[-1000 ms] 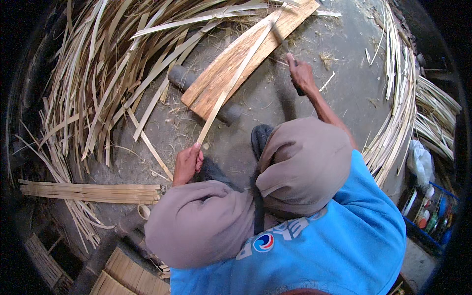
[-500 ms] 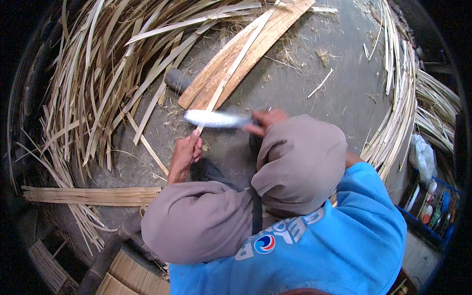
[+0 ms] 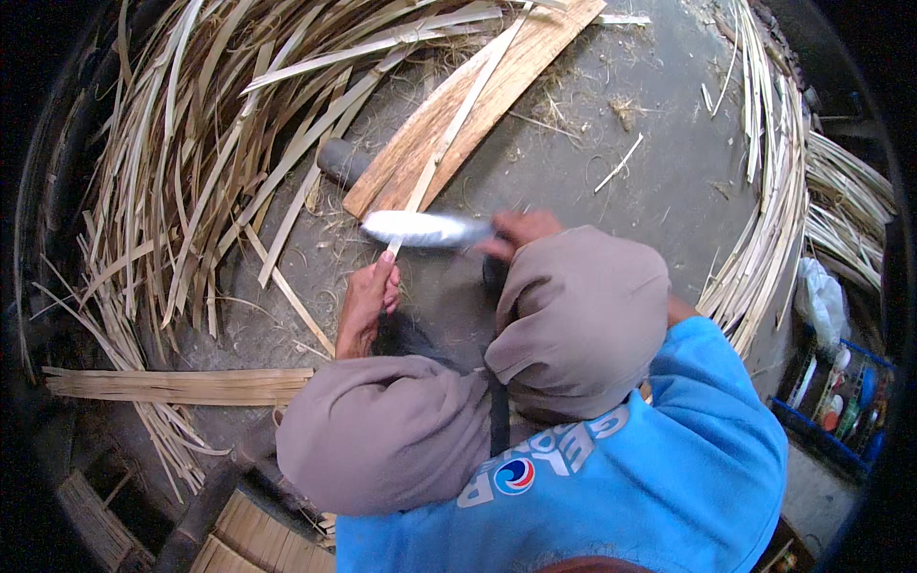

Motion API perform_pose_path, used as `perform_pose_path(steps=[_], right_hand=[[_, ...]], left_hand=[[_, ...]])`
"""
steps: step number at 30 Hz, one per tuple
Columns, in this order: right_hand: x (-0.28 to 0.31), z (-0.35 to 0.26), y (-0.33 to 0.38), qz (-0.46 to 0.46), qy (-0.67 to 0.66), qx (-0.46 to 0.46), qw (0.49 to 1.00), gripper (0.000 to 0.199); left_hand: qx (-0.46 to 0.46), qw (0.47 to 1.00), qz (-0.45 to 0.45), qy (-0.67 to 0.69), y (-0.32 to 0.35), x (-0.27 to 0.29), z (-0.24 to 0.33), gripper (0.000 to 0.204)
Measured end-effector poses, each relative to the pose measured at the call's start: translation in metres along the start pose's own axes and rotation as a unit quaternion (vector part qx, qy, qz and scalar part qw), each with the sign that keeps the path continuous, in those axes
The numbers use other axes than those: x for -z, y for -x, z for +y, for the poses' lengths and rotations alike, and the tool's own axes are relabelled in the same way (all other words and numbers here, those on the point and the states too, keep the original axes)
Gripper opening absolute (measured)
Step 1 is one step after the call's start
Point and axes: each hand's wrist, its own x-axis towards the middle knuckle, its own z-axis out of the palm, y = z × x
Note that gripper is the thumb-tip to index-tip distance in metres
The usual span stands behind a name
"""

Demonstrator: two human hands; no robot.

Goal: The person sits on the floor and uses a knife to split long bamboo strips into thinner slats. They repeatedly position a strip on a wooden block, strike it with the knife to split it, and then set the resulting slats aside into a growing pile.

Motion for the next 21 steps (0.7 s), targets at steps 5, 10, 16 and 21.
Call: perform_pose_path(steps=[5,10,16,21], right_hand=[[0.054,0.032,-0.051,-0.002,-0.088,-0.22,0.971,0.057],[0.011,0.009,-0.027,-0.019,-0.001,-0.065,0.998,0.056],[0.072,0.089,-0.088,0.207,-0.096,-0.265,0.937,0.06],[0.067,0.048,-0.073,0.103,0.013,-0.125,0.987,0.064]], left_hand=[[0.036,0.999,0.022,0.017,0.019,0.001,-0.018,0.049],[0.017,1.0,-0.013,0.007,0.016,0.018,-0.029,0.047],[-0.356,0.769,0.293,-0.443,0.026,0.001,-0.037,0.032],[-0.39,0.688,0.294,-0.536,0.016,0.004,-0.056,0.052]])
